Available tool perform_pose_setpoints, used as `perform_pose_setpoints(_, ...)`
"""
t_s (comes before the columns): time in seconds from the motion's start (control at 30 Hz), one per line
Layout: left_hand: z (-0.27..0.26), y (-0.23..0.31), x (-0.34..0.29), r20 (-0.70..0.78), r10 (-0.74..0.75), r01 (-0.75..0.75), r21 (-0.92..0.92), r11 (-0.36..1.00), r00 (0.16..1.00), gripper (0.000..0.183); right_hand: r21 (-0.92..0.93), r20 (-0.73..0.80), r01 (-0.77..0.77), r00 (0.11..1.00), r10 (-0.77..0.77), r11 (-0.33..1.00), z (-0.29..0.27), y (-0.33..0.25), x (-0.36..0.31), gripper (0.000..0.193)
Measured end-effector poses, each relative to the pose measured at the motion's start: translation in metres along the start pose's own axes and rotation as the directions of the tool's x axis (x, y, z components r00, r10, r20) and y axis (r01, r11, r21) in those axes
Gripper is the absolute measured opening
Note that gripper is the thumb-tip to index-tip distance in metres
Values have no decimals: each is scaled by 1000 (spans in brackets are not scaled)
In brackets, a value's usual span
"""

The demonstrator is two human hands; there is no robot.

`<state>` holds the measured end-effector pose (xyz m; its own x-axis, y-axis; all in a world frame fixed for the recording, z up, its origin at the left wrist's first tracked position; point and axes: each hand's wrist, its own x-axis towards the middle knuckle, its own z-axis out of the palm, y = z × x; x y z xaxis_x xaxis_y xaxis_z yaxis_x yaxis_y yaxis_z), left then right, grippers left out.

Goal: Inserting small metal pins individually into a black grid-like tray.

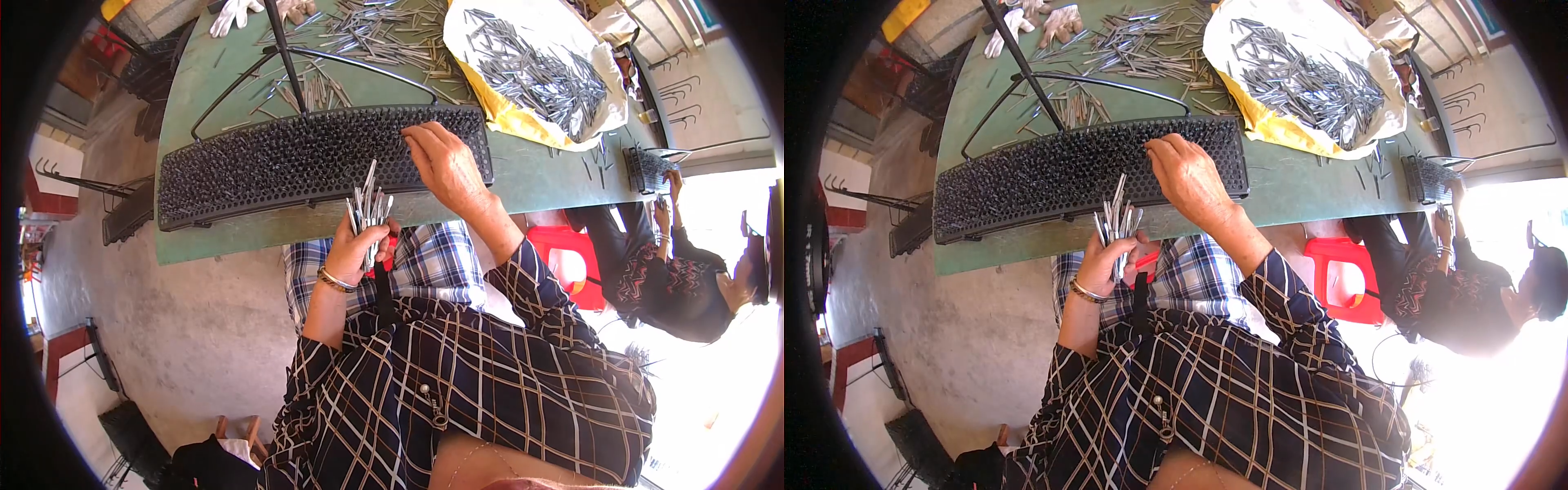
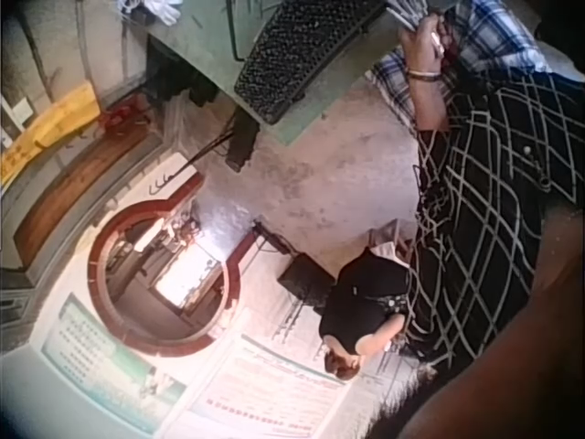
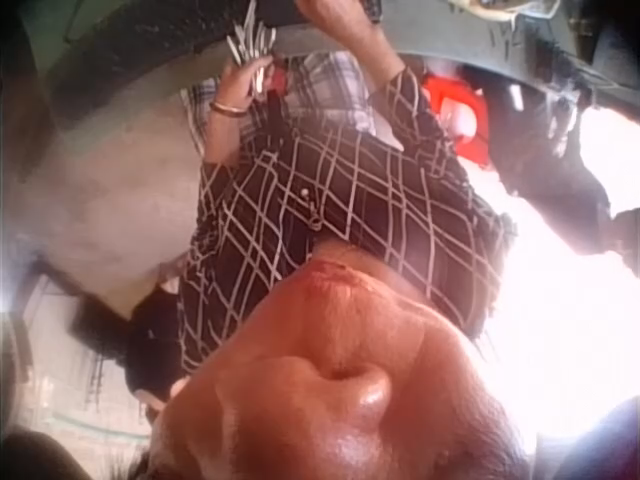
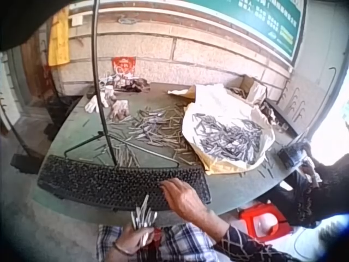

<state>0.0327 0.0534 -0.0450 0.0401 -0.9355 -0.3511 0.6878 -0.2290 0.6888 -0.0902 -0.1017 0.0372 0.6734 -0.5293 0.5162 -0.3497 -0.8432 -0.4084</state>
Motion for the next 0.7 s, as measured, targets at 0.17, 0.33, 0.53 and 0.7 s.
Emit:
perform_pose_setpoints(0.17,1,2,0,8,-5,6,-8,1000,1000,49,-6,-64,-35,997,35,999,7,-6,-6,16)
perform_pose_setpoints(0.33,1,2,0,13,-19,19,6,1000,1000,49,20,-93,-136,986,137,991,12,-5,-9,14)
perform_pose_setpoints(0.53,-2,2,-1,6,-34,34,-13,999,999,46,-57,84,-66,994,70,996,3,-8,0,14)
perform_pose_setpoints(0.7,-3,0,0,10,-13,13,-7,1000,1000,44,-29,78,-74,994,76,997,2,-5,3,13)
